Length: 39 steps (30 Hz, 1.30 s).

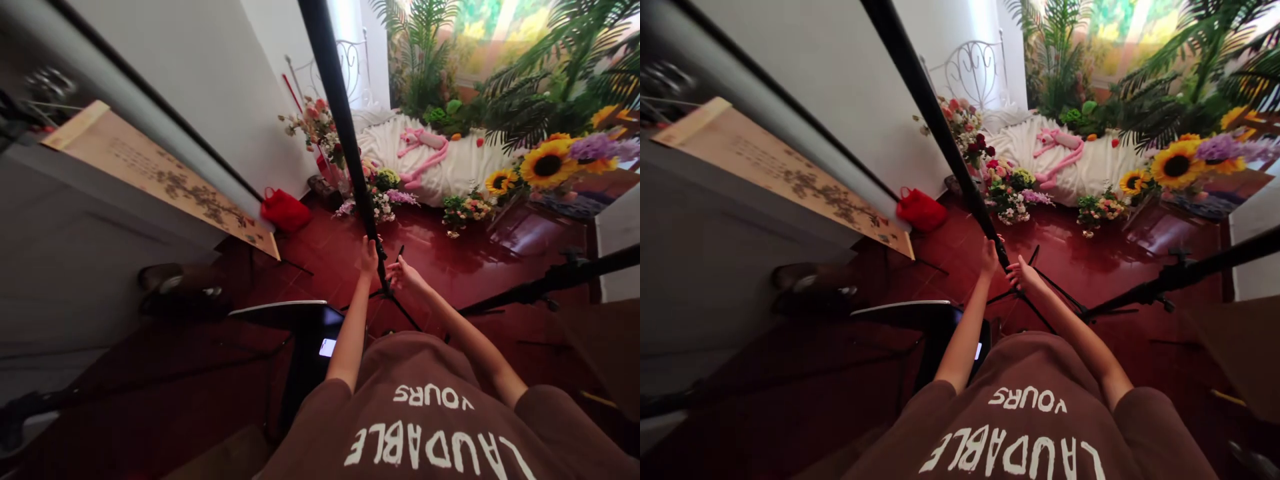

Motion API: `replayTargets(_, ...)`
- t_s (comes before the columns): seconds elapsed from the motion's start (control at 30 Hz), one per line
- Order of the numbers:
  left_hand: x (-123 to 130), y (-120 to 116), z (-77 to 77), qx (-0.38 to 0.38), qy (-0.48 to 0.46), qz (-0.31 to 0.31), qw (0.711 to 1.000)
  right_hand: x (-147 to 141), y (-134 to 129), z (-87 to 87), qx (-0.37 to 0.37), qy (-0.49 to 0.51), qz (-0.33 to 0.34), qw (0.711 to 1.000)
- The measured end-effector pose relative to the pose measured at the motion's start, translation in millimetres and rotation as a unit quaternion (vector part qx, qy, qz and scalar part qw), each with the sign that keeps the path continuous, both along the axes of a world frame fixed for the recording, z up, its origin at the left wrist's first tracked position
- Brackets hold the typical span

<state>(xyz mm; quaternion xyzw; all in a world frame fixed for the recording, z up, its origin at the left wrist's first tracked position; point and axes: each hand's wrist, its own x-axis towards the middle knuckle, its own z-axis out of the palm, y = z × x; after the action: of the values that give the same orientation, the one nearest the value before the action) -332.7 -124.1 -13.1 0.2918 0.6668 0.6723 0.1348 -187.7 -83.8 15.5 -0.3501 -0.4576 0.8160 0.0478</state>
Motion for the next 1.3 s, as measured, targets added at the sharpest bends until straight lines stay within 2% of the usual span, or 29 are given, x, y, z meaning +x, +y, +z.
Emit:
replayTargets(0.1, -1.2, -1.7, -2.2, 0.01, 0.008, 0.003, 1.0, -28.0, 7.9, 16.7, -0.188, 0.005, 0.038, 0.981)
replayTargets(0.2, -3.4, -2.0, -3.6, -0.005, -0.001, -0.003, 1.0, -41.0, 15.0, 27.1, -0.306, 0.04, 0.06, 0.949)
replayTargets(0.33, -6.4, -1.0, -5.9, -0.014, 0.012, -0.001, 1.0, -43.2, 19.4, 27.8, -0.367, 0.072, 0.079, 0.924)
replayTargets(0.43, -7.2, -0.4, -7.0, -0.013, 0.023, 0.006, 1.0, -41.7, 17.1, 21.9, -0.353, 0.095, 0.087, 0.927)
replayTargets(0.5, -7.2, -0.3, -7.0, -0.008, 0.024, 0.003, 1.0, -42.0, 13.9, 16.8, -0.306, 0.113, 0.088, 0.941)
replayTargets(0.57, -7.0, -0.6, -6.3, -0.001, 0.026, -0.003, 1.0, -43.3, 11.1, 12.4, -0.211, 0.12, 0.091, 0.966)
replayTargets(0.63, -7.2, -1.4, -5.1, 0.002, 0.027, -0.005, 1.0, -44.1, 10.4, 10.2, -0.047, 0.099, 0.085, 0.99)
replayTargets(0.67, -7.4, -2.1, -4.4, 0.001, 0.026, -0.008, 1.0, -43.9, 11.0, 10.3, 0.065, 0.077, 0.078, 0.992)
replayTargets(0.7, -7.8, -2.9, -3.7, -0.002, 0.024, -0.011, 1.0, -42.9, 12.1, 11.4, 0.191, 0.051, 0.071, 0.978)
replayTargets(0.73, -8.2, -3.7, -3.0, -0.005, 0.023, -0.015, 1.0, -41.2, 13.4, 13.2, 0.32, 0.022, 0.066, 0.945)
replayTargets(0.8, -9.1, -5.4, -2.2, -0.005, 0.025, -0.022, 0.999, -35.7, 15.0, 18.0, 0.536, -0.035, 0.073, 0.841)
replayTargets(0.87, -9.9, -6.5, -2.5, 0.003, 0.033, -0.023, 0.999, -28.4, 13.6, 22.5, 0.656, -0.079, 0.087, 0.746)
replayTargets(0.9, -10.3, -6.7, -3.2, 0.007, 0.037, -0.022, 0.999, -24.7, 11.5, 24.1, 0.684, -0.093, 0.087, 0.718)
replayTargets(0.97, -11.0, -6.4, -5.8, 0.013, 0.041, -0.022, 0.999, -18.4, 5.8, 26.2, 0.705, -0.09, 0.072, 0.7)
replayTargets(1.1, -13.0, -4.4, -14.2, 0.018, 0.035, -0.024, 0.999, -18.8, -2.1, 36.4, 0.683, 0.021, -0.001, 0.73)
replayTargets(1.17, -14.0, -3.5, -18.1, 0.015, 0.029, -0.028, 0.999, -28.0, -0.8, 50.8, 0.663, 0.088, -0.063, 0.741)
replayTargets(1.23, -14.7, -3.0, -20.2, 0.011, 0.028, -0.02, 0.999, -42.6, 3.1, 72.7, 0.645, 0.146, -0.114, 0.741)
replayTargets(1.3, -14.7, -3.2, -20.0, 0.01, 0.035, -0.008, 0.999, -60.4, 8.1, 98.4, 0.638, 0.19, -0.126, 0.736)
